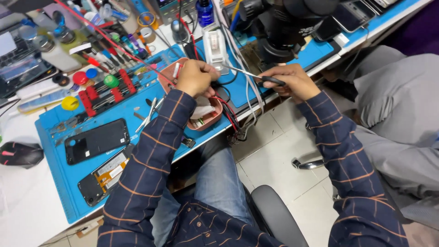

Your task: The person cleans the internal components of a disassembled smartphone using a brush and a cloth. They then use a precision screwdriver to work on the motherboard and a pair of scissors to cut a small piece of material. Finally, the person reassembles the phone and tests the screen.

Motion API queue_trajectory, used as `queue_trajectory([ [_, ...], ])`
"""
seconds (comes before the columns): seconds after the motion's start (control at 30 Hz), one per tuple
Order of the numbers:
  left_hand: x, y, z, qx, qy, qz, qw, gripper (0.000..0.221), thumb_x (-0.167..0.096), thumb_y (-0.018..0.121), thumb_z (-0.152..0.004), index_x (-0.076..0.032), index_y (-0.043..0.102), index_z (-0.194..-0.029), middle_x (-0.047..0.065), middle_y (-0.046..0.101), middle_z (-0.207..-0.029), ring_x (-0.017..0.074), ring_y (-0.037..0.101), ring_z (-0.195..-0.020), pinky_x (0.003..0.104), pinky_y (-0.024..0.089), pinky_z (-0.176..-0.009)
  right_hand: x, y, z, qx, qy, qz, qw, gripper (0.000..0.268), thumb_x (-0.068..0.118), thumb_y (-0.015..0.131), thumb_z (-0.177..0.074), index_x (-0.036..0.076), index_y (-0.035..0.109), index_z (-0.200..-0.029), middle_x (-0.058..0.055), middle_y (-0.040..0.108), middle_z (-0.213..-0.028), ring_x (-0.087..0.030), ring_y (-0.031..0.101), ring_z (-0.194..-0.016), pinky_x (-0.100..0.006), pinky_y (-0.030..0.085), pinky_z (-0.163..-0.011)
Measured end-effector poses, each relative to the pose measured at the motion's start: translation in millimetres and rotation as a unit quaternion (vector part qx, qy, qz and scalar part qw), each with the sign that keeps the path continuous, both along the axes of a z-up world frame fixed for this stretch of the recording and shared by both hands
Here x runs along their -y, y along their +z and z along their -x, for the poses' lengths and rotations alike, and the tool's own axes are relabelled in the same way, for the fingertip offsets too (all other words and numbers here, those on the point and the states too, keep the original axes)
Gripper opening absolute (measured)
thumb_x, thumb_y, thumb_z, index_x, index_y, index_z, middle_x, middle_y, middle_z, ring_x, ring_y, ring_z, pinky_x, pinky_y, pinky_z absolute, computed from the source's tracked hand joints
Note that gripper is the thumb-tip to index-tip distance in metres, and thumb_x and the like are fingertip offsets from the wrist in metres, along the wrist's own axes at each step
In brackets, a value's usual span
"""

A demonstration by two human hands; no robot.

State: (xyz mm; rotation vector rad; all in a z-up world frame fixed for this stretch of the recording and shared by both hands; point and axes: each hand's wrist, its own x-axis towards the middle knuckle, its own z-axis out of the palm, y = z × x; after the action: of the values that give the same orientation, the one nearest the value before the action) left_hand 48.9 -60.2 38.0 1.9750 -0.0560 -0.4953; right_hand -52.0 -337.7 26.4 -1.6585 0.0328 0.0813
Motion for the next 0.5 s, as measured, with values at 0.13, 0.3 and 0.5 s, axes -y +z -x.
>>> queue_trajectory([
  [0.13,-4.4,4.9,8.3,0.066,-0.028,-0.046,0.996,0.029,-0.012,0.084,-0.088,-0.002,0.070,-0.111,0.016,0.078,-0.087,0.0257,0.081,-0.069,0.034,0.071,-0.064,5.7,-4.7,-1.0,-0.030,-0.005,-0.016,0.999,0.034,0.013,0.082,-0.082,-0.001,0.083,-0.113,-0.005,0.053,-0.059,-0.008,0.043,-0.051,-0.021,0.032,-0.048],
  [0.3,-12.3,3.9,5.4,0.254,-0.056,-0.183,0.948,0.054,-0.014,0.090,-0.089,-0.006,0.052,-0.127,0.024,0.067,-0.129,0.0514,0.067,-0.127,0.067,0.051,-0.105,13.4,-13.9,-5.4,-0.042,0.016,-0.020,0.999,0.034,0.010,0.081,-0.083,0.000,0.084,-0.116,-0.008,0.052,-0.056,-0.009,0.038,-0.048,-0.019,0.032,-0.045],
  [0.5,-13.5,-30.3,-37.7,0.364,-0.097,-0.260,0.889,0.051,-0.045,0.100,-0.083,-0.021,0.069,-0.116,0.014,0.067,-0.085,0.0419,0.054,-0.111,0.053,0.037,-0.086,24.1,-11.7,-9.3,-0.058,0.078,-0.042,0.994,0.031,0.014,0.081,-0.093,-0.001,0.082,-0.121,0.002,0.048,-0.066,-0.005,0.035,-0.051,-0.016,0.025,-0.045],
])
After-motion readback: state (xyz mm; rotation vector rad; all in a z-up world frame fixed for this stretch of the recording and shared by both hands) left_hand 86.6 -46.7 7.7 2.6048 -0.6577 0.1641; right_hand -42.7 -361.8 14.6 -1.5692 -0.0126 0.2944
